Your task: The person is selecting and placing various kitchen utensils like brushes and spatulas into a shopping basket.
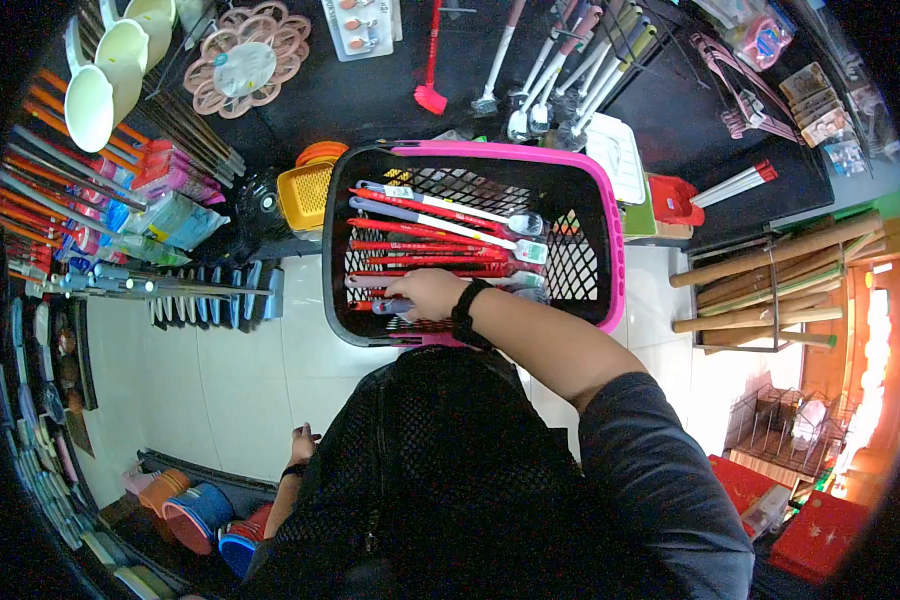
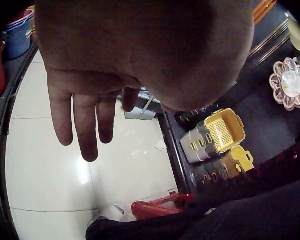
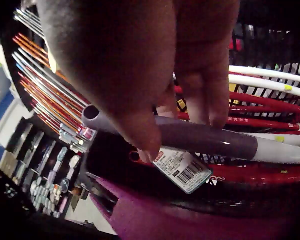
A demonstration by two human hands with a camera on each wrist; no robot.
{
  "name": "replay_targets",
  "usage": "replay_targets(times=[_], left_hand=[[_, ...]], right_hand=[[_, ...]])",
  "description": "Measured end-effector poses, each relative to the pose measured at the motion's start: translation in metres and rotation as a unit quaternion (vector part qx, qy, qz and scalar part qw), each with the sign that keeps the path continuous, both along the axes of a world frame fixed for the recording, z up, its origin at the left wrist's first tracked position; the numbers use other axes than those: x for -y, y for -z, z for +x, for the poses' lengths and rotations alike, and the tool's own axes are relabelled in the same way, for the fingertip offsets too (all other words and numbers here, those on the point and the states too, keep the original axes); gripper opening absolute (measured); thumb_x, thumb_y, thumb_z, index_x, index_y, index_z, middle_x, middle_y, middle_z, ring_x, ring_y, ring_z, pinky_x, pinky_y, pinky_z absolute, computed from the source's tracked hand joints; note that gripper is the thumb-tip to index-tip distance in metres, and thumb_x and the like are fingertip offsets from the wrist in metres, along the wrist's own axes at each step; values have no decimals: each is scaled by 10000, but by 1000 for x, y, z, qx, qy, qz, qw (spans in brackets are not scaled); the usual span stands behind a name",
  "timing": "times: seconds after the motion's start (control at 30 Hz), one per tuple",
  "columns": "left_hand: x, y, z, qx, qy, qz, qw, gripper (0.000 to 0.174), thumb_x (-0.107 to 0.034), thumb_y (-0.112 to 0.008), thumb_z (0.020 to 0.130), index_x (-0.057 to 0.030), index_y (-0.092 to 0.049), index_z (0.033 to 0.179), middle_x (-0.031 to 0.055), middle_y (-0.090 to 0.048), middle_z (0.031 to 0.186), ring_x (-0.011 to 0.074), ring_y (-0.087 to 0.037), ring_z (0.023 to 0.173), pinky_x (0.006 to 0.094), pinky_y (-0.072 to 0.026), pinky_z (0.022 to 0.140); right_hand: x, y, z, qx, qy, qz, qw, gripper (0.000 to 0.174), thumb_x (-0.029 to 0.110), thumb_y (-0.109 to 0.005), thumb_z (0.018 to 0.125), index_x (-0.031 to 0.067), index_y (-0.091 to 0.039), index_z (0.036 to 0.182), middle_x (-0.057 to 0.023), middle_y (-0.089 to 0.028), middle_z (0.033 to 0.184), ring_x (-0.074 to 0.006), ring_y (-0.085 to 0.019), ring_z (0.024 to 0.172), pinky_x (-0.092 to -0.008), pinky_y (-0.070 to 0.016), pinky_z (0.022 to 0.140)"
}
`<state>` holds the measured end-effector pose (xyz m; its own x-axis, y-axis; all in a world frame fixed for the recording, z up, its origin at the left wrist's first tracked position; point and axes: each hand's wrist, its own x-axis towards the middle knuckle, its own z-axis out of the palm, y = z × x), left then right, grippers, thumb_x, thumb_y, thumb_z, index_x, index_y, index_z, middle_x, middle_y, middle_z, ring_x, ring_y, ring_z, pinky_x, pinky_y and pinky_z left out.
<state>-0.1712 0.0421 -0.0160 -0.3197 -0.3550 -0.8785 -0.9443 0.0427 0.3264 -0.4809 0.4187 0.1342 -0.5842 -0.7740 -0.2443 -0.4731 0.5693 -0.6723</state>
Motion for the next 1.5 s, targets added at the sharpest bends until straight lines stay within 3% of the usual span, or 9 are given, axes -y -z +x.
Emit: replay_targets(times=[0.37,0.47,0.53,0.67,0.77,0.93,1.03,1.23,1.5], left_hand=[[21,14,46,-6,-25,28,999,538,-467,-365,1006,-61,-254,1342,219,-552,1220,373,-668,885,485,-510,708],[24,15,42,-8,-30,24,999,536,-467,-365,1006,-63,-256,1341,217,-553,1220,376,-666,889,488,-507,712],[25,15,37,-8,-29,23,999,534,-467,-365,1006,-64,-257,1341,215,-553,1219,377,-665,892,490,-505,715],[27,15,26,-8,-22,20,1000,531,-467,-365,1007,-67,-260,1340,212,-553,1219,381,-663,897,495,-501,721],[26,14,15,-10,-15,19,1000,529,-467,-365,1007,-69,-262,1339,209,-553,1219,383,-662,901,498,-499,725],[19,3,-20,-13,16,16,1000,524,-467,-363,1008,-69,-268,1334,206,-554,1220,380,-661,900,501,-496,732],[16,4,-39,-12,54,13,998,508,-458,-358,1011,-67,-276,1326,204,-556,1220,369,-663,893,502,-497,738],[15,9,-66,-2,108,7,994,468,-422,-352,1022,-64,-291,1317,192,-573,1178,331,-669,831,491,-507,704],[12,12,-97,4,148,-5,989,483,-431,-368,1018,-52,-305,1311,178,-594,1113,304,-672,756,451,-509,640]], right_hand=[[33,41,-15,118,2,74,990,438,208,-822,705,59,-625,1066,-154,-669,954,-322,-646,908,-428,-506,796],[29,47,-15,139,5,98,985,493,209,-820,715,66,-614,1139,-160,-670,1029,-309,-647,962,-414,-509,829],[21,55,-14,105,5,26,994,556,186,-799,732,70,-582,1230,-168,-657,1122,-297,-634,1042,-397,-505,884],[7,20,-11,186,90,-20,978,479,148,-740,797,7,-573,1223,-160,-637,1187,-251,-609,1120,-362,-504,923],[-17,9,-12,106,120,5,987,430,140,-727,813,27,-585,1203,-156,-647,1170,-247,-618,1106,-357,-508,911],[-75,14,6,142,296,-118,937,198,192,-732,822,55,-629,921,-68,-664,864,-151,-635,810,-290,-502,752],[-99,-24,27,104,391,-111,908,198,145,-706,835,41,-546,781,-5,-558,737,-96,-531,700,-274,-464,669],[-148,-17,76,142,511,-270,804,176,33,-665,841,48,-516,748,-26,-626,814,-80,-566,747,-236,-463,675],[-169,-37,103,143,550,-285,772,177,14,-672,826,56,-531,726,-50,-683,1000,-11,-503,661,-195,-434,613]])
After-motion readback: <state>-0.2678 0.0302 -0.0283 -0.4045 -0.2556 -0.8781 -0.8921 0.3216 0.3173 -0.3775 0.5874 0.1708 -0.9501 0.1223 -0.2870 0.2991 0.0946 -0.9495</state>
